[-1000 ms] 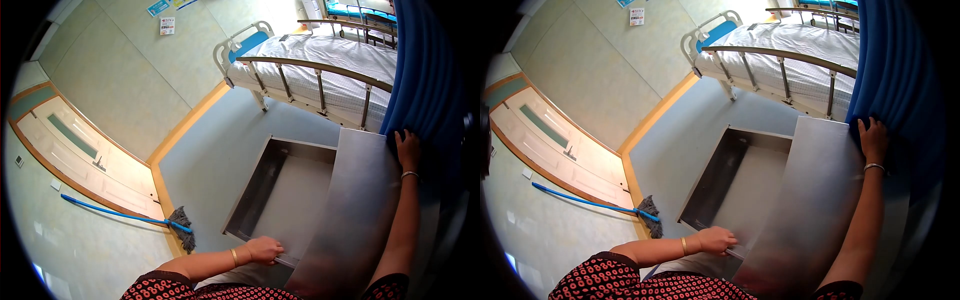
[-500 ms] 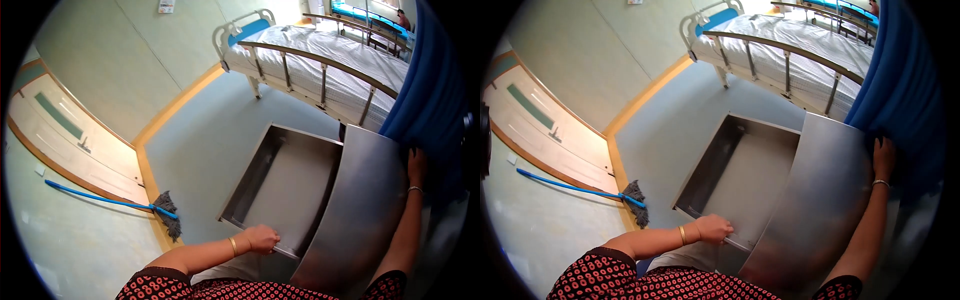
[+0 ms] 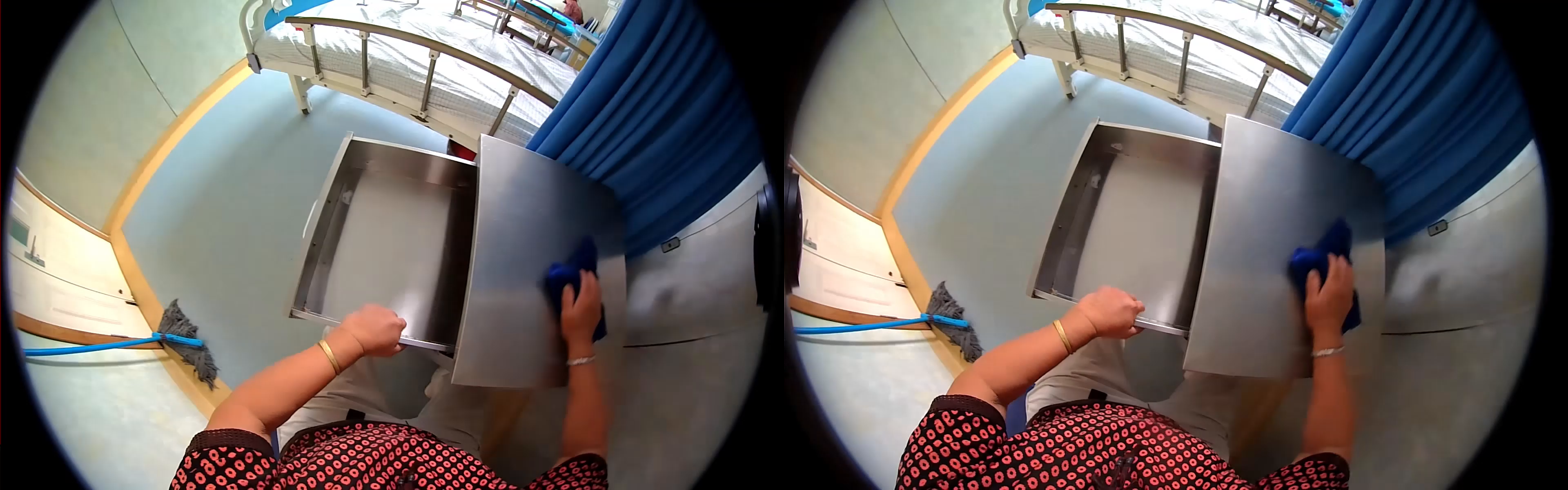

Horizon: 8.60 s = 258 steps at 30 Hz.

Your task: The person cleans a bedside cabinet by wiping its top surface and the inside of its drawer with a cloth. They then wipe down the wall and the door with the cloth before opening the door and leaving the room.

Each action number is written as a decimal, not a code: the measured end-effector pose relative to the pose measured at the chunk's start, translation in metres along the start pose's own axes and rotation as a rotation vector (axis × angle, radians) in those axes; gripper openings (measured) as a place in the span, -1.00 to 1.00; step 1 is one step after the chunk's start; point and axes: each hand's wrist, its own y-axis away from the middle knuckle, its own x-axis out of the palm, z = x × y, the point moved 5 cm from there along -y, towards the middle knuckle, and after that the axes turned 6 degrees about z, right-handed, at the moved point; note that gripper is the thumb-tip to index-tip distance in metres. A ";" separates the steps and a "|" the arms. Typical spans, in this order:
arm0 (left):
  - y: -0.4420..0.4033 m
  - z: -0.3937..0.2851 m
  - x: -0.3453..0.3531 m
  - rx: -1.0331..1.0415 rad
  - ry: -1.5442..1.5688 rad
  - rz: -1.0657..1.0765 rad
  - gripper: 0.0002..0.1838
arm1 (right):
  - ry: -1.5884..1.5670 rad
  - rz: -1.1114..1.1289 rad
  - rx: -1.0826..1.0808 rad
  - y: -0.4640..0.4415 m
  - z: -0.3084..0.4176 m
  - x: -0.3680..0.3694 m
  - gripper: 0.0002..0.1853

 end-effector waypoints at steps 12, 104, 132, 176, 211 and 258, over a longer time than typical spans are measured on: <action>0.004 -0.001 0.000 0.009 0.007 -0.066 -0.70 | -0.122 0.102 -0.099 0.140 0.046 -0.061 -0.36; 0.092 0.144 -0.017 -0.793 0.665 -0.671 -0.33 | -0.204 0.517 -0.785 0.001 0.302 0.013 -0.39; -0.039 0.025 0.008 0.759 -0.462 0.015 -0.58 | -0.074 0.181 -0.265 -0.060 0.150 0.019 -0.46; 0.107 0.160 -0.112 -0.236 0.826 -1.095 -0.63 | -0.076 0.162 -0.194 -0.057 0.147 0.016 -0.50; -0.069 -0.034 -0.023 -0.012 1.428 -0.896 -0.61 | -0.118 0.082 -0.224 -0.058 0.147 0.017 -0.58; -0.105 -0.039 -0.065 -0.102 0.943 -0.544 -0.14 | -0.045 0.104 1.035 0.183 -0.103 -0.072 -0.49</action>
